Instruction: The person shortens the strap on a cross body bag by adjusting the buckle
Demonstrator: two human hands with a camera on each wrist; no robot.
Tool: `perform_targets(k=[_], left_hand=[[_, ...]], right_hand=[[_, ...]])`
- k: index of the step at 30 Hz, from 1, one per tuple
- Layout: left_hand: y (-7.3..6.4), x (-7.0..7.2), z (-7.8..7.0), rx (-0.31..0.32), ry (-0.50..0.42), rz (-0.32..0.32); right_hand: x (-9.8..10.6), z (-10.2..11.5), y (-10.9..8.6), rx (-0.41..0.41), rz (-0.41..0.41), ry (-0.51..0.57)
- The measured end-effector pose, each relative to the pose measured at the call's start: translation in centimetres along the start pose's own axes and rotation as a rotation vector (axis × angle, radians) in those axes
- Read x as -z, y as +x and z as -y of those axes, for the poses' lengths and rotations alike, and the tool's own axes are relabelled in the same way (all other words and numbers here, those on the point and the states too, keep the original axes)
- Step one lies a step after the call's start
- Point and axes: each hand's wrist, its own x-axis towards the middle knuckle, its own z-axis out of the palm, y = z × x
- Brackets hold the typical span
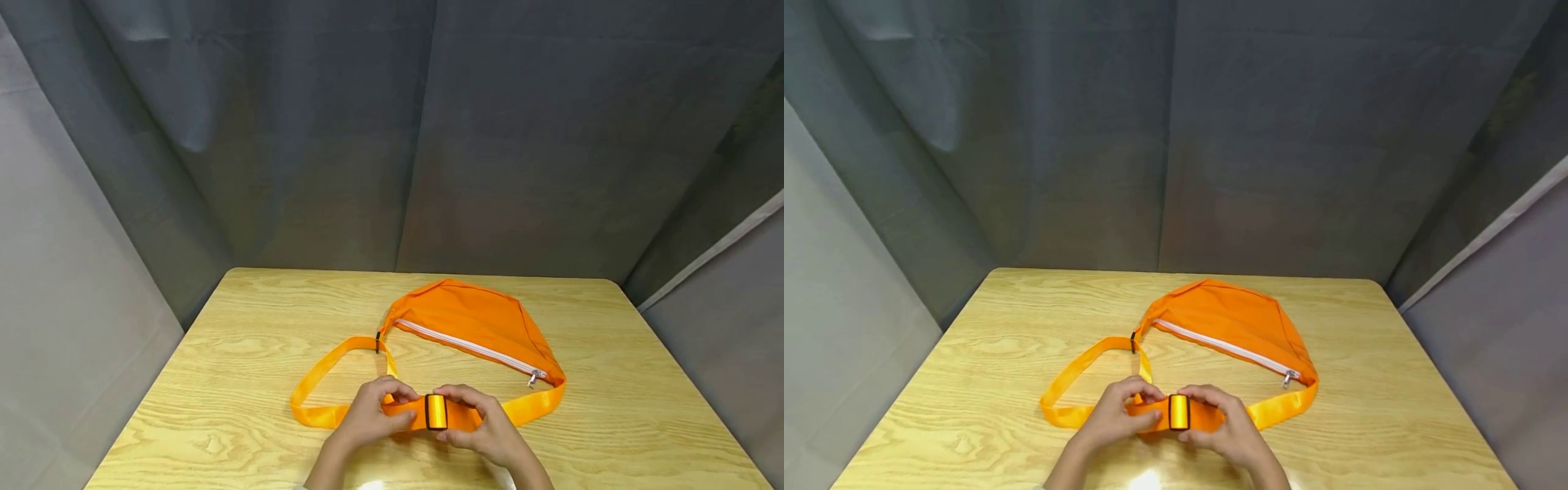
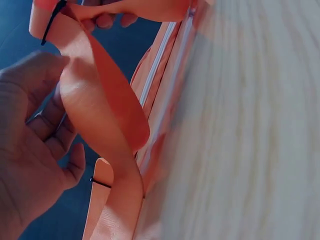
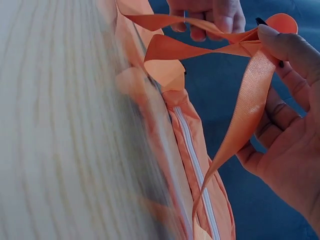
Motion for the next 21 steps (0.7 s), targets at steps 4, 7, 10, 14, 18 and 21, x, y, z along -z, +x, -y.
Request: perform_targets(k=[4,7,10,14,18,21], left_hand=[[-0.4,0.2,0.2,0.036,-0.003,-0.022],[-0.9,0.8,0.4,0.087,-0.005,-0.034],[-1.3,1.4,0.6,0.120,-0.004,-0.049],[-1.5,1.8,0.7,0.110,-0.010,-0.050],[-1.3,1.5,0.8,0.103,0.003,-0.027],[-0.9,1.2,0.9,0.095,0.017,-0.011]], right_hand=[[0.1,-0.2,-0.1,-0.010,-0.001,-0.007],[0.3,-0.2,-0.3,-0.030,-0.014,0.001],[0.5,-0.2,-0.3,-0.047,-0.026,0.013],[0.4,-0.2,-0.2,-0.047,-0.020,0.024],[0.1,-0.1,-0.1,-0.052,-0.009,0.032],[0.0,-0.1,-0.1,-0.059,-0.004,0.044]])
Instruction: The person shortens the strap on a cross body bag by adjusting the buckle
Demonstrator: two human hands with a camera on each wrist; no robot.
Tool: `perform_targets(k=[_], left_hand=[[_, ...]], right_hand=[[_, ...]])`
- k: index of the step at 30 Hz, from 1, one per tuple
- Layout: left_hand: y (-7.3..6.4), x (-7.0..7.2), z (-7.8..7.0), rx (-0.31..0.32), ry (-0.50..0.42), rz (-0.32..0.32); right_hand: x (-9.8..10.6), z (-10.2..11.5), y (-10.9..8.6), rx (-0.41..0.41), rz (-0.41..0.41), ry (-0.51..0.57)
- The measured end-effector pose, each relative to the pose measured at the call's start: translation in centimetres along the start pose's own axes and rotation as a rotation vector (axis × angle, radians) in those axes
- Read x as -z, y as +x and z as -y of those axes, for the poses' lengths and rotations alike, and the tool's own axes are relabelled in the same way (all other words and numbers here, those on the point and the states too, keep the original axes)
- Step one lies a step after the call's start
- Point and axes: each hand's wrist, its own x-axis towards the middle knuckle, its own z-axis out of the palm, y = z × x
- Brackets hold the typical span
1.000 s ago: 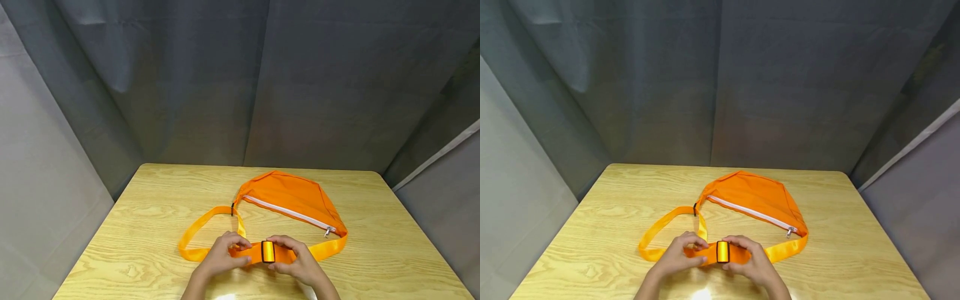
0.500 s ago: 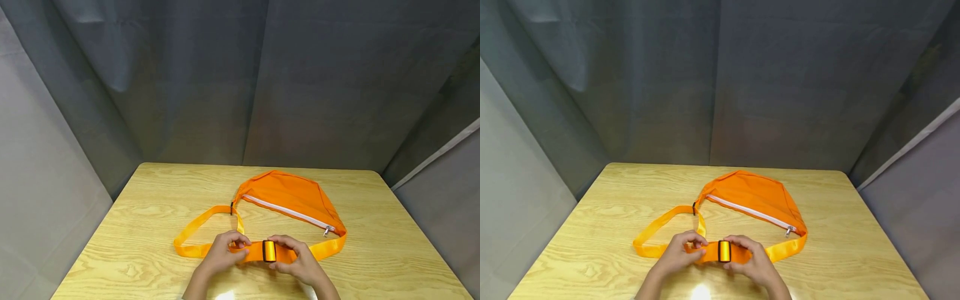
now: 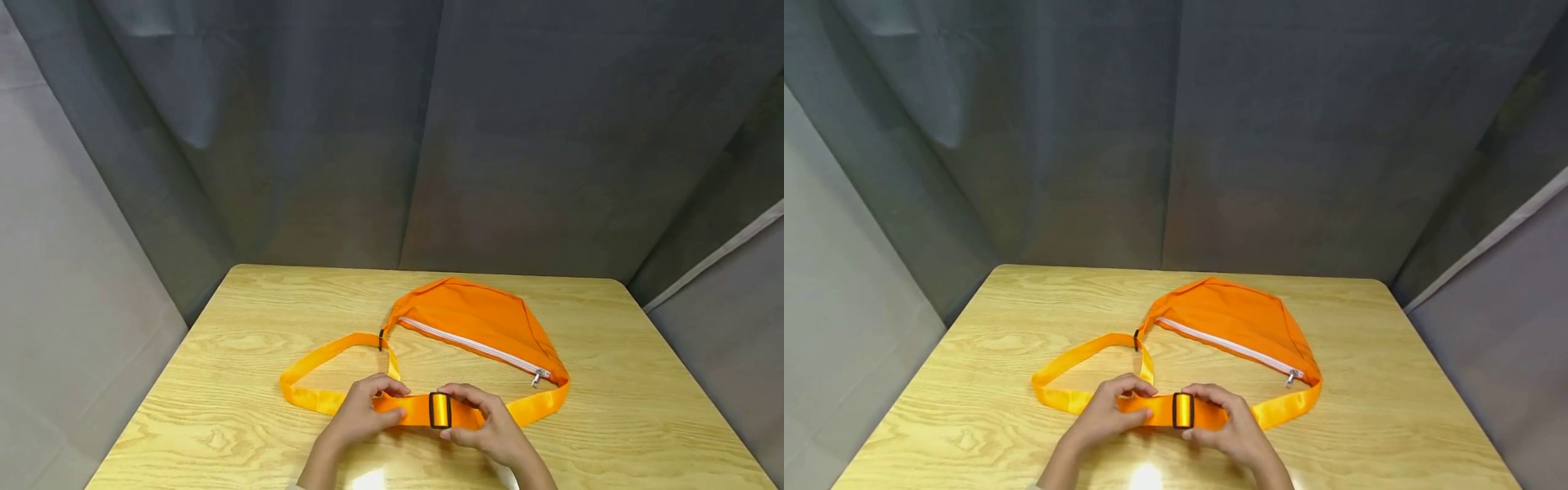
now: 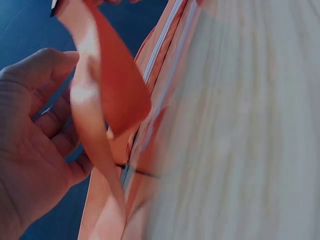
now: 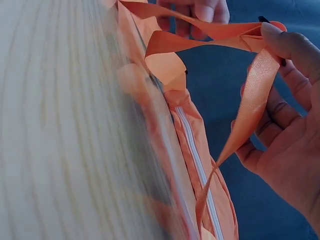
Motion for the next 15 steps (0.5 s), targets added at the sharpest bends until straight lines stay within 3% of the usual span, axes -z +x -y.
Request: perform_targets(k=[5,9,12,15], left_hand=[[0.8,-0.7,-0.4,-0.050,0.011,0.002],[0.9,-0.7,-2.6,-0.066,-0.004,0.007],[0.9,-0.8,-2.7,-0.065,-0.004,-0.008],[0.9,-1.0,-1.2,-0.062,-0.020,-0.017]], right_hand=[[-0.1,0.2,0.0,-0.007,0.004,0.006],[-0.1,0.9,0.0,-0.004,0.000,-0.010],[-0.1,0.7,-0.1,-0.017,0.007,-0.028],[-0.1,-0.2,-0.2,-0.017,0.012,-0.054]])
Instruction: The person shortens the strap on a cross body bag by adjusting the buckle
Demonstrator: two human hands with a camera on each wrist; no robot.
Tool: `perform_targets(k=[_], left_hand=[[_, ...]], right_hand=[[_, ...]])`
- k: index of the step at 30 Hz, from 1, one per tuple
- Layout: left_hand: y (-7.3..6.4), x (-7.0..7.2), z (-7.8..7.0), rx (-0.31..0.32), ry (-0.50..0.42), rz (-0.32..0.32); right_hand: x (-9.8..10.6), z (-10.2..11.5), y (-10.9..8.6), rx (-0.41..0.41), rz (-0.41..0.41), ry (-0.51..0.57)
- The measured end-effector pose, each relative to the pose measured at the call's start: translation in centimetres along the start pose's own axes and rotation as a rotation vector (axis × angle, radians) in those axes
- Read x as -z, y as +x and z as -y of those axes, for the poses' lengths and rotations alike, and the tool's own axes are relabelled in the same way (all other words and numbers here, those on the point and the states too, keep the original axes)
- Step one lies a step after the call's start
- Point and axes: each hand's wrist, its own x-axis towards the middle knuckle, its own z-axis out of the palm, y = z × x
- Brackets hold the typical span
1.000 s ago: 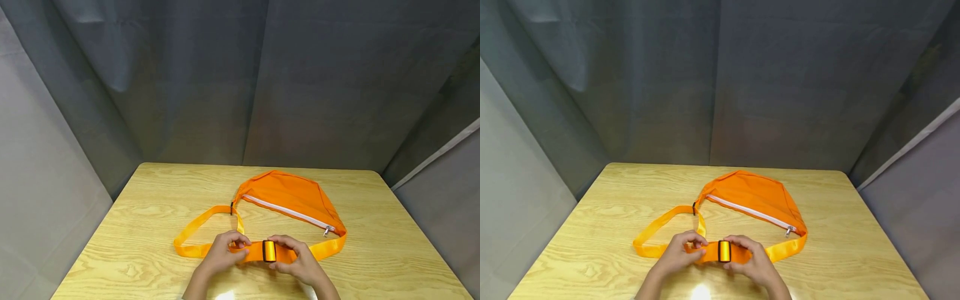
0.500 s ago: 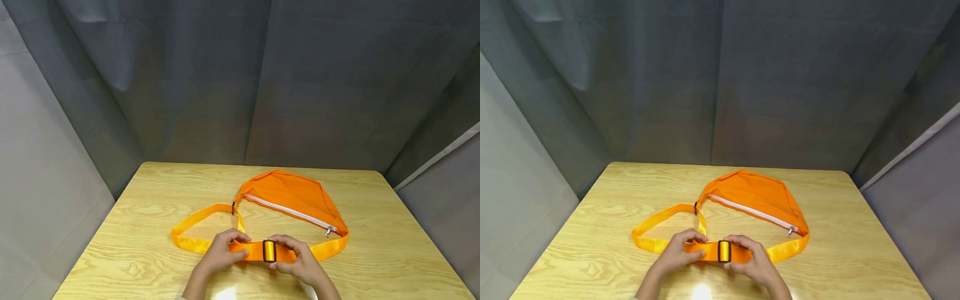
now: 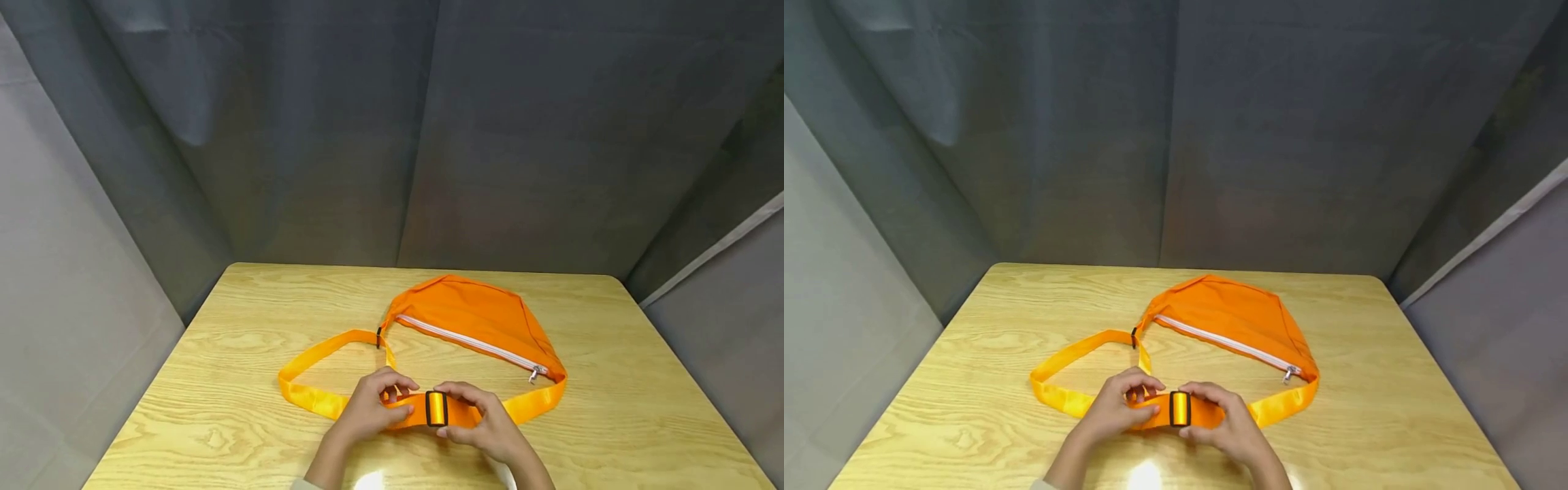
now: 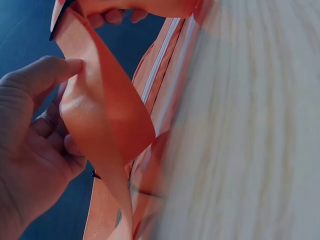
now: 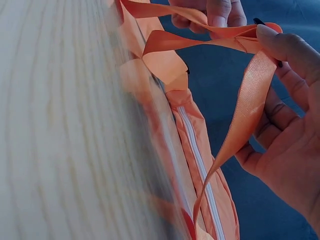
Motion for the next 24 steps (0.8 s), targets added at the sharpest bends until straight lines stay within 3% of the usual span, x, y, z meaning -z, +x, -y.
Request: perform_targets(k=[6,16,24], left_hand=[[-0.5,0.6,0.7,0.019,-0.036,0.042],[-0.9,1.8,0.7,0.067,-0.025,0.041],[-0.9,1.6,0.0,0.035,0.000,0.017]], right_hand=[[0.1,-0.4,-0.1,-0.008,-0.007,-0.017],[0.5,-0.3,-0.1,-0.020,0.027,0.011],[0.2,-0.2,0.1,-0.024,0.009,0.013]])
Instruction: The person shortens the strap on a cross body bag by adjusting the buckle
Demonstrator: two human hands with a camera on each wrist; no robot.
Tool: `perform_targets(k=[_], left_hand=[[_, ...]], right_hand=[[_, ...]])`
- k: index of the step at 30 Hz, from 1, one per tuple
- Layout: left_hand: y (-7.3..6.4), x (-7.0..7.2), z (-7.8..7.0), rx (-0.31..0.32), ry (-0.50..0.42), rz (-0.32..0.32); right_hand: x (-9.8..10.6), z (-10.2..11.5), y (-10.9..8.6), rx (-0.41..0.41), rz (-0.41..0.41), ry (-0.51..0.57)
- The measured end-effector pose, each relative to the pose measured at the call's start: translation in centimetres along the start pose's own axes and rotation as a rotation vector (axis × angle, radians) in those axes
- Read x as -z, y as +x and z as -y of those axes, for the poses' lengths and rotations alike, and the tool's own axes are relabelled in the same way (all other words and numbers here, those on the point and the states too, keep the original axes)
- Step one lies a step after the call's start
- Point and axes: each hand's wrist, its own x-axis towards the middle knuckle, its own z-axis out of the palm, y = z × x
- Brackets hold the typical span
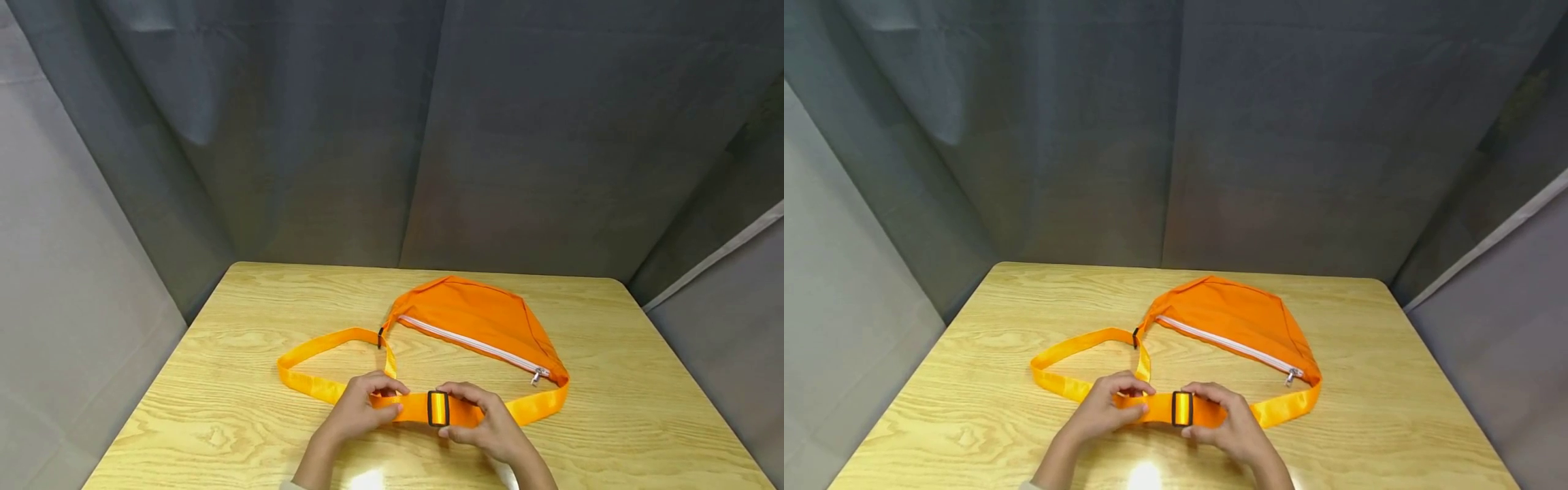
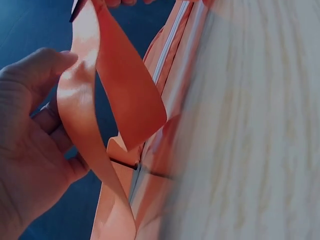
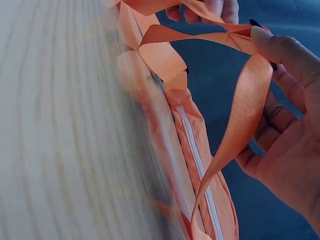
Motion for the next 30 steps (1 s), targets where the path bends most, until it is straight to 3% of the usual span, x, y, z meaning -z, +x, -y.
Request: perform_targets(k=[7,11,20,23,30], left_hand=[[-0.1,-0.3,-3.6,-0.046,-0.017,-0.005],[0.0,-0.7,-4.6,-0.074,-0.039,0.009],[0.3,-1.1,-4.5,-0.056,-0.101,0.015],[0.3,-1.3,-4.1,-0.092,-0.070,-0.003],[0.3,-1.8,-1.1,-0.158,-0.002,-0.025]], right_hand=[[-0.5,0.3,0.0,-0.013,0.001,0.031],[-0.8,0.4,0.1,-0.030,-0.007,0.028],[-1.4,0.5,0.3,-0.029,-0.036,0.004],[-1.4,0.6,0.3,-0.035,-0.034,-0.027],[0.3,0.3,-0.1,-0.035,0.063,-0.090]])
